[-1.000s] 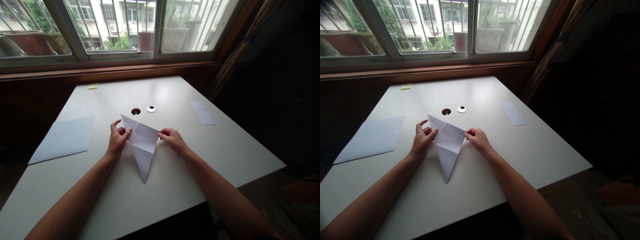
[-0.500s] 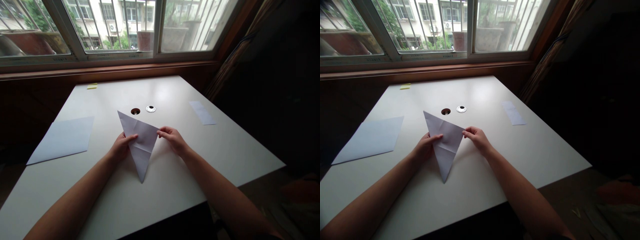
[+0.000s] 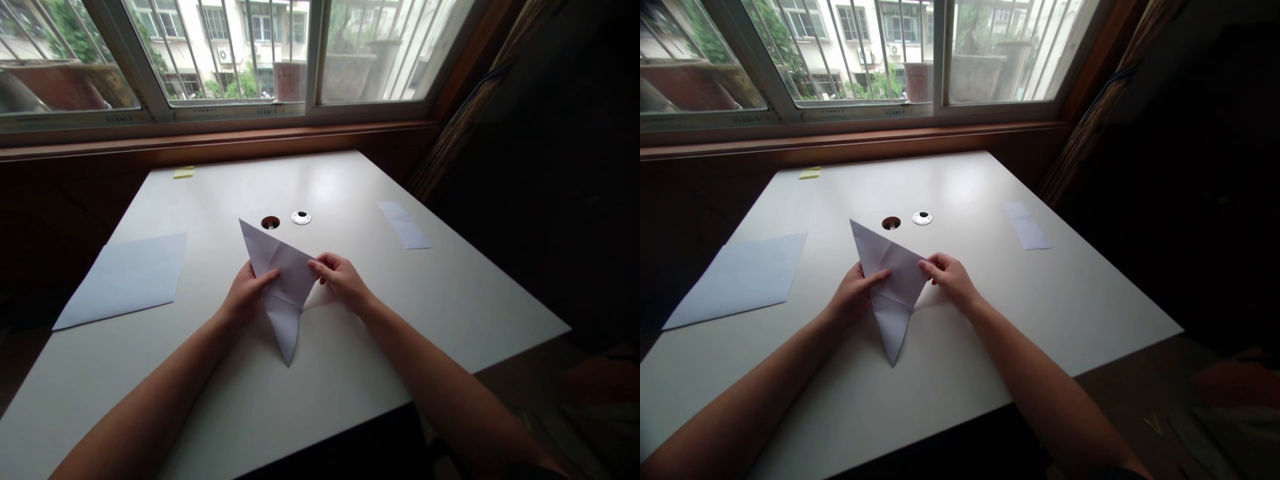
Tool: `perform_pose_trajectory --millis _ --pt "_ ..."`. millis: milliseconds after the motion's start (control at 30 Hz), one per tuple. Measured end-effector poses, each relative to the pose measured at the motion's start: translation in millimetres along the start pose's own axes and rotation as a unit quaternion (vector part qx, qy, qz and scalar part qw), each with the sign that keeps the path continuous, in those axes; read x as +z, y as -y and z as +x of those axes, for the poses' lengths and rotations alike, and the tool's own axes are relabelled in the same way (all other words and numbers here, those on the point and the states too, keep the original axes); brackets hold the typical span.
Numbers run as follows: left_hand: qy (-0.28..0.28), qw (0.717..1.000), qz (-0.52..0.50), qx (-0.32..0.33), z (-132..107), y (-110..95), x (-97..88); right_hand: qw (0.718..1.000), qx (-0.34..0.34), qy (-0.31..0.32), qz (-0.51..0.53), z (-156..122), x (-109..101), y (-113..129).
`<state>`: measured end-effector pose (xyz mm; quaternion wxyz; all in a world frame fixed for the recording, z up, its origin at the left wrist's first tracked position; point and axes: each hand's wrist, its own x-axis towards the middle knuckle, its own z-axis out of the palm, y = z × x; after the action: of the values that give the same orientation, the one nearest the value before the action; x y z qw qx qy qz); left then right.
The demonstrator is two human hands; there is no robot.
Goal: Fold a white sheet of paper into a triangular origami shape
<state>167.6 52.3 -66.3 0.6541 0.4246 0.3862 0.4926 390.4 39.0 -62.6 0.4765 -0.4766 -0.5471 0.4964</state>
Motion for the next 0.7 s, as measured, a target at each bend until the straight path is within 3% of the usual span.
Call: perform_pose_trajectory --millis 200,333,433,700 --pt "0.019 1.0 -0.013 0.008 -2.9 -1.8 2.4 1.0 -0.009 -0.014 -0.019 -0.9 -0.3 -1.2" --pt "0.042 0.997 -0.04 0.053 -4.4 -9.1 2.6 0.999 0.004 -0.004 -0.034 -0.4 -5.7 -2.5" --pt "0.042 0.995 -0.043 0.077 -1.0 -17.1 -5.9 0.998 0.021 0.017 -0.055 0.7 -11.3 -1.6" --pt "0.072 0.995 -0.013 0.061 9.3 -38.3 -38.0 0.993 0.037 0.061 -0.095 2.1 -29.4 2.5"
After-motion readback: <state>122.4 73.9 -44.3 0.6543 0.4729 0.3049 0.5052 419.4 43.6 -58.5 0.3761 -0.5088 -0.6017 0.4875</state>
